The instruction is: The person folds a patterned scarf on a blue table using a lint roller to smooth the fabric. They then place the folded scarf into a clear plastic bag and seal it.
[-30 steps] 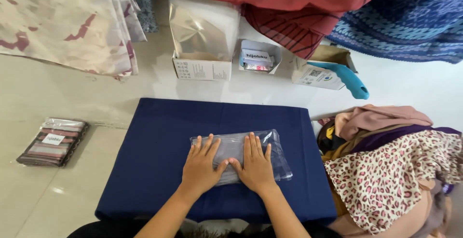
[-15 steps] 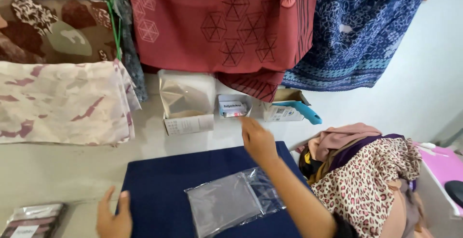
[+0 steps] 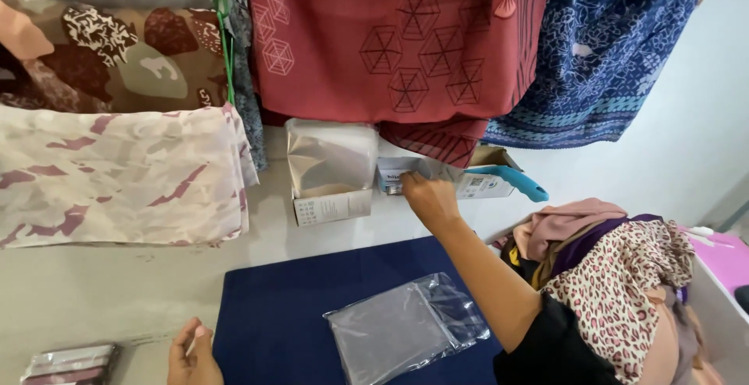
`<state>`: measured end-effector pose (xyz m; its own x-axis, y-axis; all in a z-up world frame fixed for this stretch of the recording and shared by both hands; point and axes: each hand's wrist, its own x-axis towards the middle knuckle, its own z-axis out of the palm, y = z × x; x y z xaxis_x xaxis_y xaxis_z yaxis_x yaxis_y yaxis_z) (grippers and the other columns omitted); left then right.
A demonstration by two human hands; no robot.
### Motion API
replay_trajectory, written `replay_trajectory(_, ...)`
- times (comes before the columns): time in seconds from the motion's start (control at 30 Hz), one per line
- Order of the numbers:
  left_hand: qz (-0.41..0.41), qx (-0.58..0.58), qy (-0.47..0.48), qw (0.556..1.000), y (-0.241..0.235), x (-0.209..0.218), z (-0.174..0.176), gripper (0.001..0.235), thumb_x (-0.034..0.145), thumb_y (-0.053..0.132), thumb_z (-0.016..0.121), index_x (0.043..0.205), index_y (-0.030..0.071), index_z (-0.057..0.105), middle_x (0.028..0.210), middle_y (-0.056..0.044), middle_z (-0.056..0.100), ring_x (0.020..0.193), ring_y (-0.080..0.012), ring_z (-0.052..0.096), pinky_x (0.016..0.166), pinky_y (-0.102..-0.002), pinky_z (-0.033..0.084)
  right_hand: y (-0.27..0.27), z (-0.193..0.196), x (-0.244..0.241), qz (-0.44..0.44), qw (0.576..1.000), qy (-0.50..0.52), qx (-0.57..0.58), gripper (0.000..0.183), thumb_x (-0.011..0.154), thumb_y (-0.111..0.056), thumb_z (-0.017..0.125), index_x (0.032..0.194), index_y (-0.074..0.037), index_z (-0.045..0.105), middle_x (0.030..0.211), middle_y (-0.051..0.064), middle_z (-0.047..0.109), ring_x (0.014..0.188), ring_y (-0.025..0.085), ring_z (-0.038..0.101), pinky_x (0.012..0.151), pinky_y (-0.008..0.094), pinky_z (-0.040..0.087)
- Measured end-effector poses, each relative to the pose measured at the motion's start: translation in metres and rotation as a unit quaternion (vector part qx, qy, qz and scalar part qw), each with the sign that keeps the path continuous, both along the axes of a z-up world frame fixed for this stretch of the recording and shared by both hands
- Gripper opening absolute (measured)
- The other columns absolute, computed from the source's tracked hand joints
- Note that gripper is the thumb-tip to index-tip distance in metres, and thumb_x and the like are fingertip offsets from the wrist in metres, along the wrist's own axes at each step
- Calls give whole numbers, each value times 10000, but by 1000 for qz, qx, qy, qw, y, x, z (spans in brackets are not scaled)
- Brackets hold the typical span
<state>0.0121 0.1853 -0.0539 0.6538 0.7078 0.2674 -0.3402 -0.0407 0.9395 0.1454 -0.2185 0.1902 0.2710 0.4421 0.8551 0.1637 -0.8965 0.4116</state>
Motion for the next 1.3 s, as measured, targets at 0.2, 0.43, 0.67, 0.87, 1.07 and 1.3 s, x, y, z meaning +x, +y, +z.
replay_trajectory(0.2, 9, 10, -30, 999, -10, -1, 1, 238, 1072, 38, 596, 1245, -124, 576, 1271, -243, 623, 1002, -270, 633, 920, -333, 510, -9, 7, -9, 51, 996, 39, 60, 91, 841, -118, 665, 897, -141, 733, 719, 23, 675, 547, 270, 585, 519, 373, 468)
replay_trajectory(0.43, -54, 105, 70, 991, -82, -32, 35, 185, 967, 202, 694, 1065, 61, 763, 894, -75, 770, 701, -147, 658, 666, -246, 491, 20, 5, -118, 165, 980, -54, 93, 132, 855, 1, 753, 977, -46, 738, 916, 47, 729, 621, 169, 611, 510, 298, 452)
replay_trajectory(0.67, -394, -10, 153, 906, -190, -70, 52, 165, 915, 144, 712, 964, 13, 800, 772, -61, 751, 628, -124, 563, 616, -245, 423, 40, -87, -206, 262, 962, 81, 16, 156, 815, -78, 784, 963, -46, 745, 972, 76, 722, 577, 106, 534, 473, 245, 411)
replay_trajectory(0.87, -426, 116, 173, 880, -195, -90, 75, 198, 893, 158, 688, 1055, 80, 768, 768, -21, 747, 641, -107, 584, 643, -244, 461, 15, -113, -217, 277, 952, 126, 44, 99, 823, -32, 750, 921, -48, 761, 967, 55, 729, 558, 85, 500, 457, 219, 411)
replay_trajectory(1.07, -337, 160, 171, 912, -213, -84, 83, 153, 882, 153, 708, 862, 51, 820, 583, 6, 681, 497, -82, 502, 489, -234, 400, 6, -120, -216, 314, 929, 179, 81, 95, 834, -25, 765, 923, -51, 744, 976, 35, 714, 609, 112, 524, 534, 238, 422)
replay_trajectory(1.3, -350, 309, 140, 873, -212, -79, 88, 26, 860, 149, 712, 851, 140, 734, 633, 40, 693, 483, -86, 561, 483, -243, 460, -18, -113, -204, 379, 745, 442, 325, 520, 840, -180, 776, 1304, -4, 621, 1277, 152, 605, 1094, 289, 626, 929, 363, 509)
